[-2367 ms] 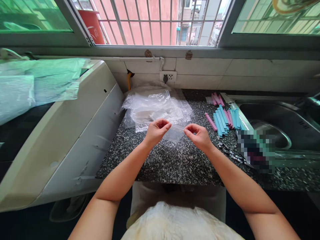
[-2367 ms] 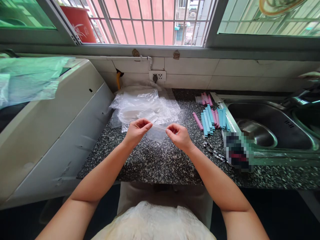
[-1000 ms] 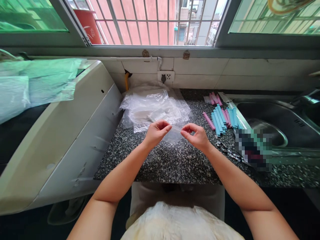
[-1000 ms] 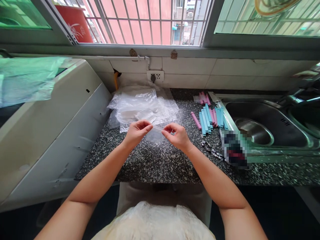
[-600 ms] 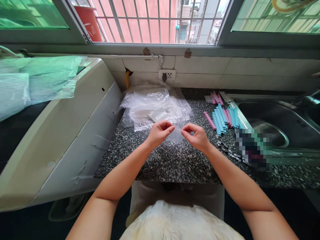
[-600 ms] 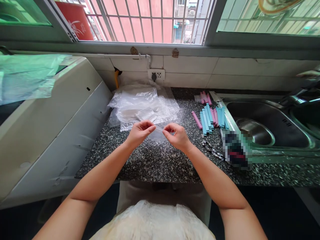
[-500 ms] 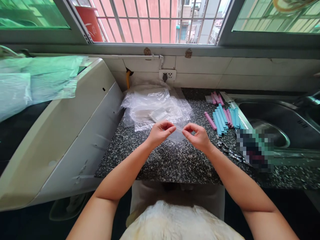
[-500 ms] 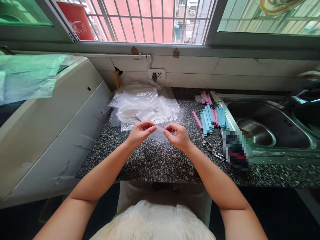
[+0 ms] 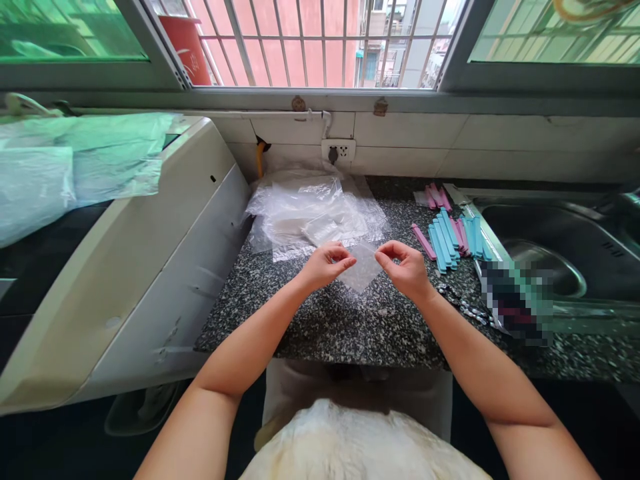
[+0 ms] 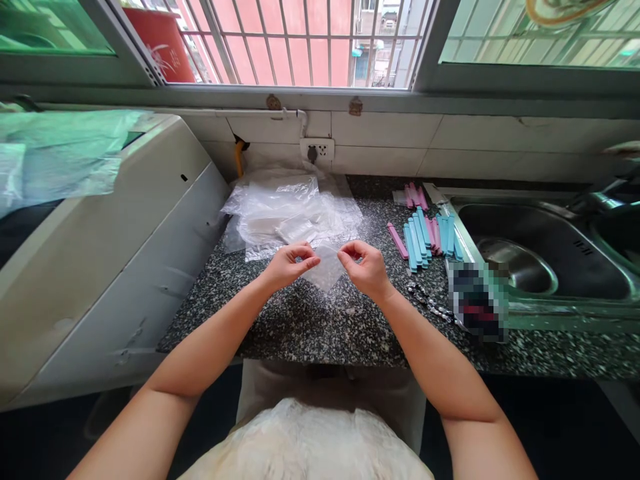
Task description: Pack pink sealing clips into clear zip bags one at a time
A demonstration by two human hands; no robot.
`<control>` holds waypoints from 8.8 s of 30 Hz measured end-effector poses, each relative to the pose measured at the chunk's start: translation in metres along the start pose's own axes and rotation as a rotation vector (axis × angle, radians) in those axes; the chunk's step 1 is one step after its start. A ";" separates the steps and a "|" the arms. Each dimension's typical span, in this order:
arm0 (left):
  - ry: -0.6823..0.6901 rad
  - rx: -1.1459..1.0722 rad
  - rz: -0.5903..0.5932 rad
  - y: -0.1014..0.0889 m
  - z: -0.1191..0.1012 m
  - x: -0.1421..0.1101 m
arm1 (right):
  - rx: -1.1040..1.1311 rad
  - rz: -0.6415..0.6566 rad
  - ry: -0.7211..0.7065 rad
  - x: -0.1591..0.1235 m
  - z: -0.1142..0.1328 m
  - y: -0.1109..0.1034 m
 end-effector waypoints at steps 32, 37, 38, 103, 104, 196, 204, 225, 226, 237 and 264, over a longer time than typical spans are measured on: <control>-0.047 -0.189 -0.162 -0.004 -0.002 0.005 | 0.107 0.084 0.095 -0.001 -0.003 0.013; -0.007 -0.157 -0.145 -0.002 -0.008 0.003 | 0.096 0.121 0.095 -0.003 -0.003 0.019; -0.009 -0.151 -0.152 -0.003 -0.008 0.003 | 0.096 0.128 0.096 -0.004 -0.003 0.020; -0.188 -0.463 -0.476 -0.019 -0.002 0.000 | 0.031 0.357 0.036 -0.019 -0.015 0.044; -0.192 -0.453 -0.447 -0.019 -0.003 -0.001 | 0.039 0.354 0.037 -0.019 -0.014 0.043; -0.249 -0.308 -0.246 -0.011 0.001 -0.001 | -1.196 -0.207 0.202 0.028 -0.095 -0.066; -0.262 -0.280 -0.226 -0.010 0.006 0.000 | -1.152 -0.131 0.181 0.026 -0.061 -0.050; -0.278 -0.246 -0.257 -0.011 0.015 0.003 | -0.627 -0.021 -0.465 -0.009 0.000 0.014; -0.272 -0.264 -0.249 -0.011 0.014 0.003 | -0.623 -0.015 -0.467 -0.010 0.000 0.015; -0.260 -0.417 -0.152 -0.006 0.007 0.003 | -0.593 -0.047 -0.563 -0.010 -0.003 0.018; -0.221 -0.339 -0.117 -0.008 0.006 0.002 | -0.641 0.007 -0.577 -0.011 -0.007 0.022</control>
Point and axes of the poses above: each hand's wrist, its own x-axis towards the middle knuckle, its own y-axis out of the palm, z = x × y, the point moved 3 cm from there along x, towards the middle knuckle, and after that the axes turned 2 degrees about -z, right-handed, at the moved point
